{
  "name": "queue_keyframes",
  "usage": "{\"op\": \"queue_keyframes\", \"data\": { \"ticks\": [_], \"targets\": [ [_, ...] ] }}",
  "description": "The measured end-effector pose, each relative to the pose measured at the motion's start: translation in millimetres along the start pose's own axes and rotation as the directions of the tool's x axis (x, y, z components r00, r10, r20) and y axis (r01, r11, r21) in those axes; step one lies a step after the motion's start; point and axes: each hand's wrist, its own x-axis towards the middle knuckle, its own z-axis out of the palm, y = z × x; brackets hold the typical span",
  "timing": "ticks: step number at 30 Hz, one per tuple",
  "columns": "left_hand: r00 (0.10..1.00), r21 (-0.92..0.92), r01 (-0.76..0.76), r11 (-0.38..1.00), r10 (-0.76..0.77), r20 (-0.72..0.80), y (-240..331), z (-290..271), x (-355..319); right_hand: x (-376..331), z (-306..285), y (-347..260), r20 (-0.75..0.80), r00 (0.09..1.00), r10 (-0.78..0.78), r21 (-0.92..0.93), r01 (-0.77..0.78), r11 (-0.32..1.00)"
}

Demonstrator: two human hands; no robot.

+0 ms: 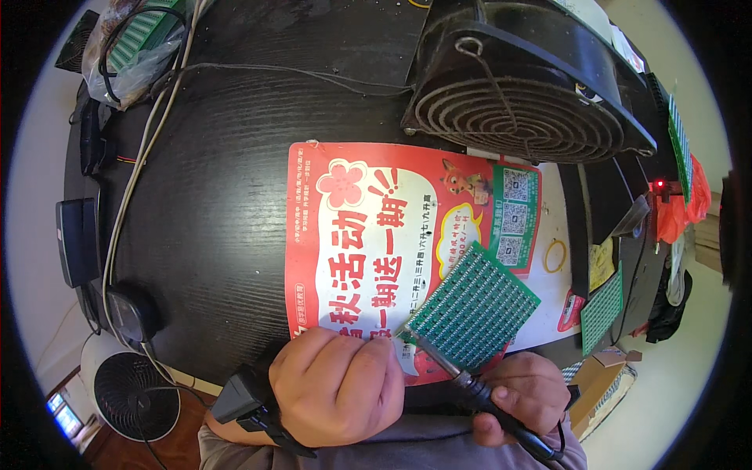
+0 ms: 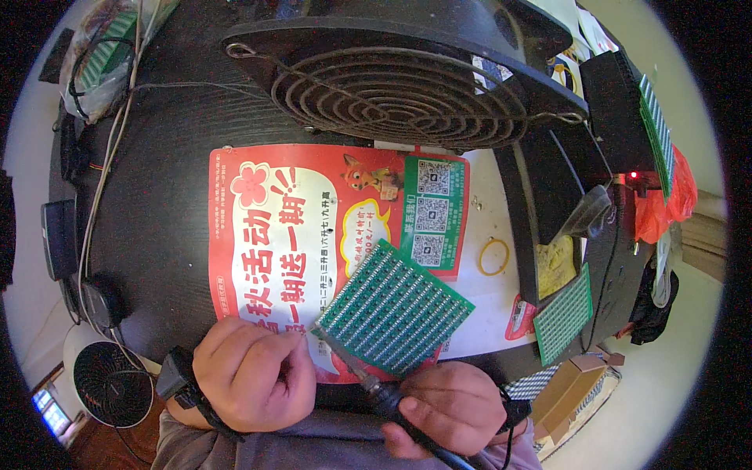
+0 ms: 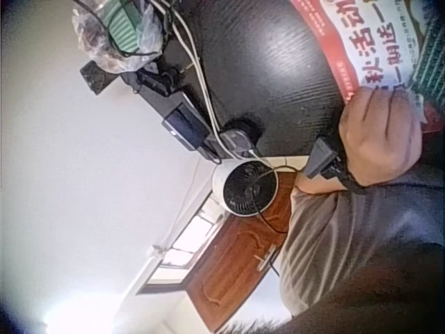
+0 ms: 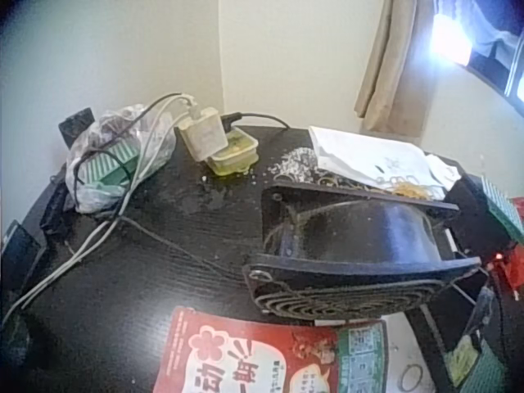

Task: Soldering electronic components onto a printed circuit board.

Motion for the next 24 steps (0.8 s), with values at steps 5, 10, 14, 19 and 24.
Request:
{"op": "queue_keyframes", "data": {
  "ticks": [5,10,14,19,24],
  "targets": [
    [1.0,-0.009,0.002,1.0,-0.002,0.0,0,-1,1,1,0,0,0.005,1.0,0.007,0.005,-0.007,1.0],
    [0.999,-0.012,0.003,1.0,-0.003,-0.032,1,-2,1,0,1,1,-0.004,1.0,-0.005,0.016,0.005,1.0],
    [0.994,0.0,0.07,0.998,-0.07,-0.086,3,-13,3,-1,1,-1,-0.019,1.0,0.006,0.004,-0.005,1.0],
    [0.99,-0.06,0.135,0.989,-0.138,-0.042,-1,-19,3,-1,1,0,-0.004,1.0,-0.004,-0.001,0.004,1.0],
    [0.989,-0.032,0.132,0.991,-0.134,-0.064,2,-17,2,0,-1,1,0.018,1.0,-0.013,0.021,0.013,1.0]
  ]
}}
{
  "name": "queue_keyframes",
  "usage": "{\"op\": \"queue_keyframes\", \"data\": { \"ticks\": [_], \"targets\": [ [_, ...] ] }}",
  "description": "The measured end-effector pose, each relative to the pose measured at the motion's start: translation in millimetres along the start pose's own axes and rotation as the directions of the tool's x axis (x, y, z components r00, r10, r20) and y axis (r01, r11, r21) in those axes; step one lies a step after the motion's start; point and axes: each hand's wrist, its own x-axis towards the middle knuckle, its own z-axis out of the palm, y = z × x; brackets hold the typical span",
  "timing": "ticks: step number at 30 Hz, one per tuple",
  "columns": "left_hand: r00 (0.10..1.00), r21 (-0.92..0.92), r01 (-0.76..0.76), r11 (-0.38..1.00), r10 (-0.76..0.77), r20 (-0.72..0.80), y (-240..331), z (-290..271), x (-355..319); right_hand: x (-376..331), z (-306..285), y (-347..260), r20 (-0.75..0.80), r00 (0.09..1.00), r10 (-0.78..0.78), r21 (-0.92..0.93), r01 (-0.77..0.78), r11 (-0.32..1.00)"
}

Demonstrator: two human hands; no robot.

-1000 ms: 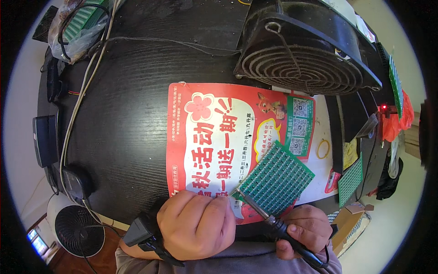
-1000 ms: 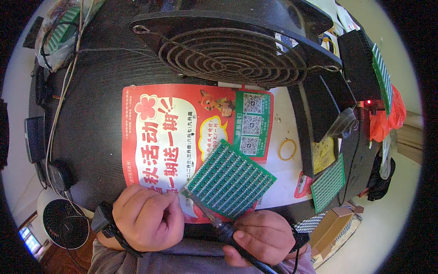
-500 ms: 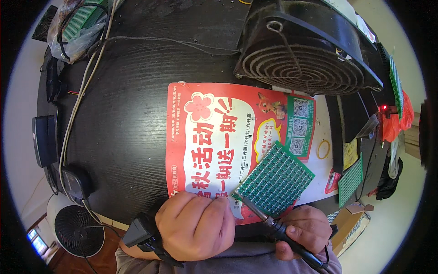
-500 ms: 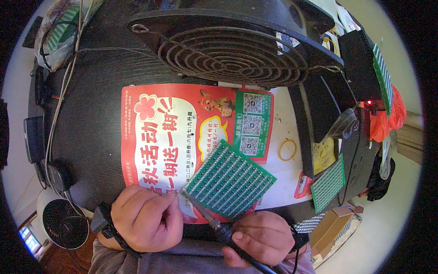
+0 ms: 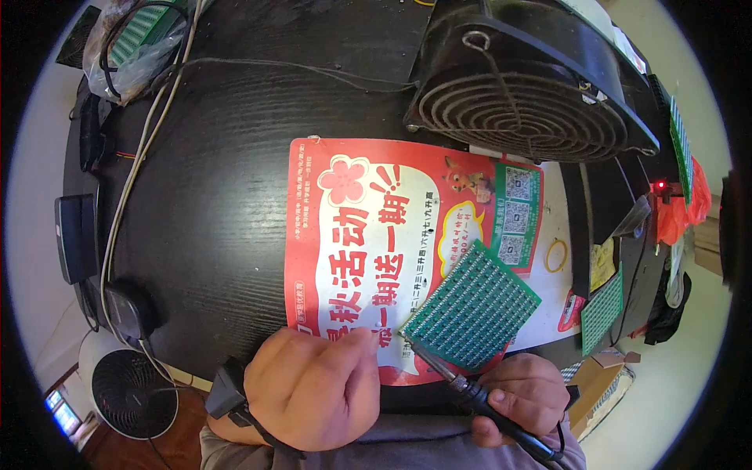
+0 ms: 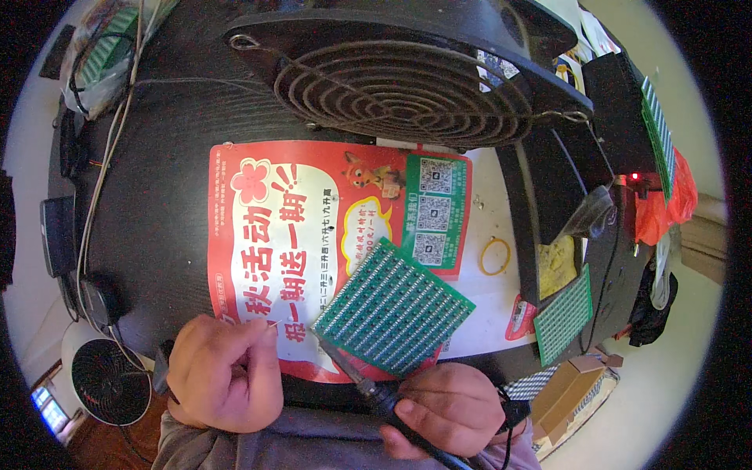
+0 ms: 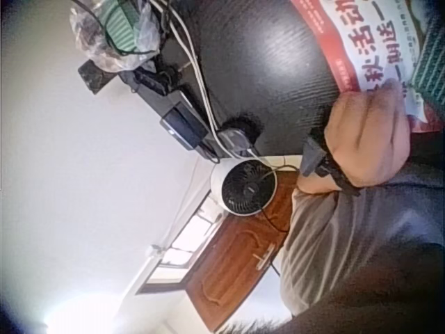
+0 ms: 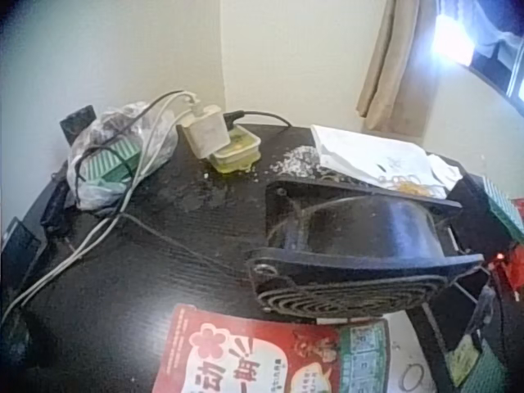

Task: Soldering electronic components onto a printed circuit board.

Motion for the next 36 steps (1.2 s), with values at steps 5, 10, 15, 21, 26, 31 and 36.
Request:
{"op": "queue_keyframes", "data": {
  "ticks": [5,10,15,21,26,31,36],
  "targets": [
    [1.0,0.014,-0.012,1.0,0.012,0.013,1,2,-1,0,1,0,-0.019,1.0,-0.007,-0.011,0.007,1.0],
    [0.996,-0.02,-0.073,0.997,0.074,0.055,-2,3,4,2,2,-1,-0.041,0.999,0.013,-0.021,-0.014,1.0],
    [0.996,-0.018,-0.071,0.997,0.072,0.043,-3,5,4,0,4,0,-0.058,0.998,-0.006,0.004,0.006,1.0],
    [0.998,-0.011,-0.054,0.998,0.055,0.035,-2,6,3,1,2,1,-0.036,0.999,-0.018,-0.012,0.018,1.0],
    [0.998,-0.009,-0.049,0.999,0.049,0.033,-1,6,2,0,3,0,-0.063,0.998,-0.011,0.011,0.012,1.0],
    [0.994,-0.008,-0.098,0.995,0.099,0.051,-4,7,3,-10,0,0,-0.081,0.997,0.004,0.028,-0.001,1.0],
    [0.995,-0.022,-0.078,0.997,0.079,0.061,-3,6,3,-5,-2,-1,-0.053,0.999,0.001,0.013,-0.001,1.0]
  ]
}}
